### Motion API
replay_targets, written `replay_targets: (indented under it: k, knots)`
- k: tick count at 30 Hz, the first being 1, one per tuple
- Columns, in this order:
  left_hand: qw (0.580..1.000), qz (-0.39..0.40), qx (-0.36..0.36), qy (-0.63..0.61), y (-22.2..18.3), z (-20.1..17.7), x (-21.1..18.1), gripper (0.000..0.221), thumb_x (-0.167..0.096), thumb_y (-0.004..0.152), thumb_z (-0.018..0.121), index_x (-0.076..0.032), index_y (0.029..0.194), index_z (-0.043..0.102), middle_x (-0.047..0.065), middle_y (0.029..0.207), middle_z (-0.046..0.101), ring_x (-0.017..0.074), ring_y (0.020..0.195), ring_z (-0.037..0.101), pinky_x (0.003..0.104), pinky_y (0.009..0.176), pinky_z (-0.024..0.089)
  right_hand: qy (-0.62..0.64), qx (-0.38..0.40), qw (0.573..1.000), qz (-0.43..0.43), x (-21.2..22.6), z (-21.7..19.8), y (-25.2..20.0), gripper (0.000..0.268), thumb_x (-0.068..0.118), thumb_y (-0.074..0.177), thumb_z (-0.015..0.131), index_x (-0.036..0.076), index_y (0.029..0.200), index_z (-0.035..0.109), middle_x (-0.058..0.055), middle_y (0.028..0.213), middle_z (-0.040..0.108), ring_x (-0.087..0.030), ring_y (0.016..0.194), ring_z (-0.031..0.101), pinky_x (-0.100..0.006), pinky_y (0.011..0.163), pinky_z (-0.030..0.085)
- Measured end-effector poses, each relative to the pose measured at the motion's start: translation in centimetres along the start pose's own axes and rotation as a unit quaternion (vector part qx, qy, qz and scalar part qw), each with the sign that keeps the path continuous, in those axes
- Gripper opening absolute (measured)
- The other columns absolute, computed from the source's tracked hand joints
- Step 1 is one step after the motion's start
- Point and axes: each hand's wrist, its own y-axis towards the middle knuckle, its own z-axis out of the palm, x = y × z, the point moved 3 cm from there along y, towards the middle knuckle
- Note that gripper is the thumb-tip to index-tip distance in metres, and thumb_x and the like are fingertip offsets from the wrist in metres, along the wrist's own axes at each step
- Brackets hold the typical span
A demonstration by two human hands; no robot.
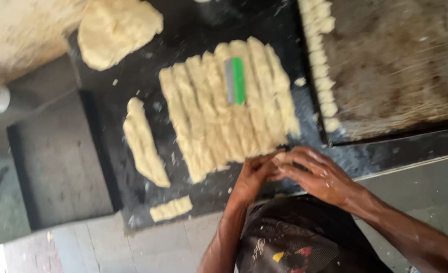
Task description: The person cuts long strips of dough into smaller portions using a green plastic scraper and places the portions onto a metal baking sheet.
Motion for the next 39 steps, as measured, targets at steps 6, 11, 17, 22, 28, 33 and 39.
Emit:
replay_targets:
  k: [6, 11, 17, 22, 28, 33, 39]
  knots:
    - [0.952, 0.239, 0.089, 0.172, 2.9, 6.9, -10.0, 0.059, 0.019, 0.084, 0.049, 0.0, 0.138, 0.065, 0.018, 0.17, 0.027, 0.0332, 0.153, 0.036, 0.037, 0.105, 0.048, 0.329, -0.105, 0.892, 0.293, -8.9, -4.8, 2.2, 0.033, 0.0, 0.086, 0.068, 0.007, 0.118, 0.071, -0.012, 0.125, 0.071, -0.026, 0.113, 0.072, -0.037, 0.092, 0.063]
    - [0.942, 0.223, -0.112, 0.225, 3.6, 4.5, -13.7, 0.044, 0.003, 0.092, 0.057, -0.011, 0.133, 0.065, 0.015, 0.164, 0.035, 0.0312, 0.147, 0.044, 0.046, 0.109, 0.046, 0.538, -0.228, 0.802, 0.124, -15.1, -13.7, 5.8, 0.017, 0.007, 0.1, 0.067, 0.005, 0.115, 0.075, -0.017, 0.119, 0.075, -0.028, 0.107, 0.077, -0.041, 0.084, 0.068]
    - [0.846, 0.154, -0.358, 0.364, -2.2, -6.4, -8.4, 0.03, -0.004, 0.096, 0.061, -0.01, 0.122, 0.075, 0.013, 0.154, 0.059, 0.0344, 0.117, 0.067, 0.047, 0.084, 0.05, 0.019, -0.129, 0.974, 0.187, -21.8, -12.5, 10.6, 0.048, 0.015, 0.101, 0.063, 0.0, 0.143, 0.048, -0.027, 0.145, 0.059, -0.037, 0.127, 0.062, -0.048, 0.089, 0.056]
    - [0.691, 0.143, -0.5, 0.502, -13.3, -14.2, -3.8, 0.03, -0.008, 0.09, 0.071, -0.01, 0.12, 0.075, 0.019, 0.14, 0.06, 0.032, 0.13, 0.06, 0.045, 0.104, 0.051, -0.106, -0.093, 0.981, 0.133, -20.8, -12.2, 8.7, 0.093, 0.023, 0.1, 0.064, 0.004, 0.165, 0.0, -0.022, 0.152, 0.058, -0.038, 0.148, 0.045, -0.06, 0.128, 0.023]
    - [0.597, 0.148, -0.542, 0.572, -20.4, -16.1, -1.9, 0.039, -0.013, 0.085, 0.079, -0.016, 0.124, 0.076, 0.008, 0.13, 0.065, 0.0326, 0.124, 0.056, 0.048, 0.111, 0.04, -0.154, 0.008, 0.981, 0.12, -18.5, -6.3, 13.6, 0.072, 0.024, 0.1, 0.064, -0.002, 0.152, 0.022, -0.028, 0.141, 0.056, -0.04, 0.135, 0.052, -0.058, 0.124, 0.026]
    - [0.625, 0.183, -0.479, 0.588, -21.7, -15.7, 0.8, 0.039, -0.023, 0.076, 0.084, -0.012, 0.113, 0.077, 0.009, 0.126, 0.064, 0.0324, 0.121, 0.053, 0.049, 0.1, 0.041, -0.17, -0.036, 0.983, 0.058, -10.9, -3.1, 9.6, 0.04, 0.018, 0.103, 0.066, 0.002, 0.131, 0.043, -0.02, 0.133, 0.063, -0.034, 0.129, 0.059, -0.051, 0.116, 0.039]
    - [0.659, 0.195, -0.504, 0.522, -19.5, -18.5, 1.6, 0.019, -0.011, 0.092, 0.072, -0.013, 0.11, 0.078, 0.005, 0.119, 0.071, 0.0285, 0.106, 0.064, 0.046, 0.09, 0.05, -0.179, -0.103, 0.975, 0.084, -3.1, -1.5, 0.5, 0.003, 0.011, 0.105, 0.069, 0.008, 0.105, 0.069, -0.011, 0.123, 0.072, -0.028, 0.121, 0.068, -0.042, 0.106, 0.053]
